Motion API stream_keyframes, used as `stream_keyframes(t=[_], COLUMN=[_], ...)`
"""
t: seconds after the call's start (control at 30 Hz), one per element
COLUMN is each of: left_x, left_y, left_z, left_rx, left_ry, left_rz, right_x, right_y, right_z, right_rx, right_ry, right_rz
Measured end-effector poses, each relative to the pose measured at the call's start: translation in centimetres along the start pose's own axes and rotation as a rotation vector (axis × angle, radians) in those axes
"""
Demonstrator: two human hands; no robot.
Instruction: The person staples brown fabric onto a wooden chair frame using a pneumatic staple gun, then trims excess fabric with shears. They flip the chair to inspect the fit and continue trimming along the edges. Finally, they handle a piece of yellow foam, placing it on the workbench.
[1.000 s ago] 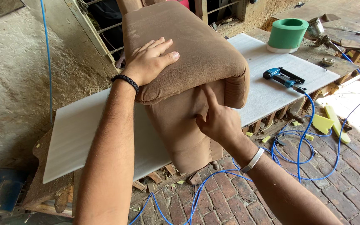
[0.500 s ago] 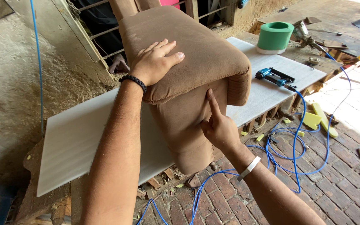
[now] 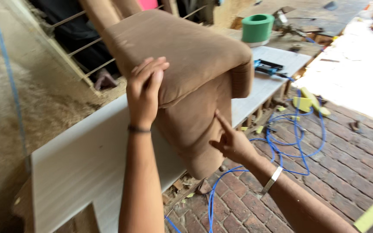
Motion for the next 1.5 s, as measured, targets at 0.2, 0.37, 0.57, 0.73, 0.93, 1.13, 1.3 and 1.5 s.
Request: stream_keyframes(t=[0.2,0.37,0.57,0.73,0.93,1.13,1.3,1.5], left_x=[14.5,23.7,27.9,29.1,29.1,28.1,24.4,14.2], left_y=[1.8,-0.7,0.0,2.6,1.7,-2.3,-8.2,-16.2], left_z=[-4.5,-16.5,-33.3,-45.3,-56.8,-67.1,-77.7,-87.5], left_rx=[-0.023,0.334,0.602,0.671,0.751,0.906,0.916,1.076], left_ry=[0.302,0.329,-0.011,-0.210,-0.367,-0.409,-0.522,-0.627], left_rz=[0.086,0.491,0.924,0.985,0.960,1.106,1.130,1.073], right_x=[3.8,5.3,10.5,15.4,19.4,17.7,11.3,0.0], right_y=[6.4,11.5,19.6,28.3,37.5,44.5,52.2,57.5], right_z=[3.6,7.6,13.0,18.4,23.5,27.8,33.3,40.7], right_rx=[0.004,-0.400,-0.633,-0.741,-0.849,-0.816,-0.746,-0.597], right_ry=[-0.172,-0.193,-0.371,-0.292,-0.155,-0.073,-0.068,-0.004], right_rz=[0.000,0.009,-0.069,-0.105,-0.255,-0.337,-0.416,-0.448])
Point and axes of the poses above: each hand's wrist, its own x-axis away from the middle knuckle, its own z-axis out of the back of the hand, y = z × x, the point moved 4 cm from there along -x, towards the middle knuckle, and after that the axes turned 10 degrees about x, right-handed, at the moved point
